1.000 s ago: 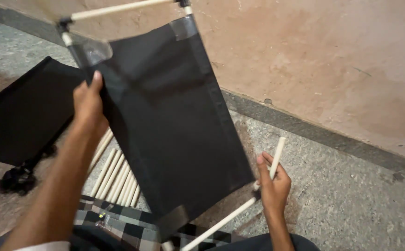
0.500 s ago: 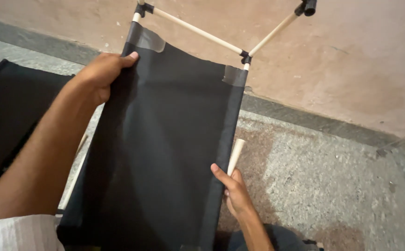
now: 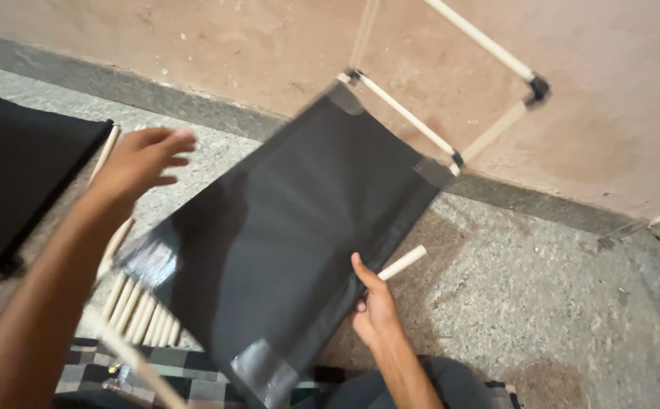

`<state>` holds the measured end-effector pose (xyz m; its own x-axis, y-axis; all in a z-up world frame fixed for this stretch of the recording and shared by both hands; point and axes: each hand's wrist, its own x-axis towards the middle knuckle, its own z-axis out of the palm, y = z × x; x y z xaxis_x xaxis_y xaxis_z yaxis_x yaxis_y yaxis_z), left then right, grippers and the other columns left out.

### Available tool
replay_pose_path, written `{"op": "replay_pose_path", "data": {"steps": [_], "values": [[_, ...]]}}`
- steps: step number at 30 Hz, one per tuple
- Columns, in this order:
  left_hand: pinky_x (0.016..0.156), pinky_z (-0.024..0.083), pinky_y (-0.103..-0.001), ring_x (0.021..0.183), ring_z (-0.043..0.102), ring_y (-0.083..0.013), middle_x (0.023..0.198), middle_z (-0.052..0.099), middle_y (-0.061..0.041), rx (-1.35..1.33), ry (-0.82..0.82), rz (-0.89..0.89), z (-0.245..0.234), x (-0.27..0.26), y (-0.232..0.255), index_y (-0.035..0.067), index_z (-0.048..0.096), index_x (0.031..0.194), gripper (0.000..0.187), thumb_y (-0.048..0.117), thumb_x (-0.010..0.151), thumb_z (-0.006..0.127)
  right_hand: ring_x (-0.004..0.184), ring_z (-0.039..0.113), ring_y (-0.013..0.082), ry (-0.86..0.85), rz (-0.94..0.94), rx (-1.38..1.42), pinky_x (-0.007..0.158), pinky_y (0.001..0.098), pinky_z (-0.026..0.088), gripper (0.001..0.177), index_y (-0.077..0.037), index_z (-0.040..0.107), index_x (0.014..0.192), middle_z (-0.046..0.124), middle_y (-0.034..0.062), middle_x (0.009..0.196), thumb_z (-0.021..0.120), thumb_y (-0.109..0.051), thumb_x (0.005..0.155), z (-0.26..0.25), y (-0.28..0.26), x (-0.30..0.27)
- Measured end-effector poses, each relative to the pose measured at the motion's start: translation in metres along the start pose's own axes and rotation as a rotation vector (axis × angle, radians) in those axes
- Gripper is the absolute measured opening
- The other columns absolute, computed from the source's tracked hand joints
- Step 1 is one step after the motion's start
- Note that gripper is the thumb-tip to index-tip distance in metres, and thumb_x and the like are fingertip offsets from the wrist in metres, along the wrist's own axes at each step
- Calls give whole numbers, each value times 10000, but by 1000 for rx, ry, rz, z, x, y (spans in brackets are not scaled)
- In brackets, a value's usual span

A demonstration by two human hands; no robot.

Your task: The person assembles a small folding table by inserting wooden dowels into black plastic connectors and attaching them to a black fabric seat. The person works on the floor, connecting the frame pieces and securing the fabric to the structure.

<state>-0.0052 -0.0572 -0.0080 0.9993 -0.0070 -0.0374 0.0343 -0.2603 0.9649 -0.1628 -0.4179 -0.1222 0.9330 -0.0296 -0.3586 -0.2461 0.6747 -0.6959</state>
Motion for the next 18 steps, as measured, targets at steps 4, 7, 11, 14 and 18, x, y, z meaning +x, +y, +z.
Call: {"op": "replay_pose_path", "data": {"steps": [4, 7, 11, 14, 18], "values": [[950, 544, -445, 1147, 674, -293, 1200, 707, -173, -170, 255, -28, -47, -54, -54, -13, 676, 1202, 408, 340, 1019, 585, 476, 421, 87, 161, -3, 130, 509, 236, 368, 288, -84, 682, 955, 672, -6, 812, 767, -352, 889, 1, 16, -4], [1007, 495, -496, 1179, 635, -319, 1258, 688, -200, -41, 329, -229, -48, -89, -112, -1, 703, 1223, 440, 384, 1038, 596, 446, 340, 113, 279, -1, 229, 556, 239, 391, 287, -109, 694, 1006, 696, -1, 845, 737, -360, 874, -6, 31, 3], [983, 554, -502, 1102, 708, -329, 1205, 740, -230, -123, 144, -439, -25, -111, -176, -2, 676, 1285, 515, 412, 985, 607, 442, 314, 123, 307, -59, 362, 644, 260, 498, 295, -99, 653, 1021, 650, -21, 845, 735, -354, 899, -36, 49, 27], [963, 541, -441, 1107, 730, -296, 1168, 781, -193, -114, 29, -481, -12, -119, -205, -10, 685, 1260, 521, 407, 950, 658, 440, 331, 125, 395, -99, 392, 554, 208, 416, 292, -112, 667, 1033, 680, -22, 879, 760, -350, 891, -67, 56, 49], [876, 554, -415, 1002, 760, -278, 1080, 800, -174, -67, 17, -317, -2, -111, -207, -9, 708, 1204, 517, 415, 911, 674, 498, 429, 93, 437, -171, 392, 485, 198, 327, 266, -142, 680, 1047, 694, -37, 935, 778, -328, 886, -95, 66, 75]]}}
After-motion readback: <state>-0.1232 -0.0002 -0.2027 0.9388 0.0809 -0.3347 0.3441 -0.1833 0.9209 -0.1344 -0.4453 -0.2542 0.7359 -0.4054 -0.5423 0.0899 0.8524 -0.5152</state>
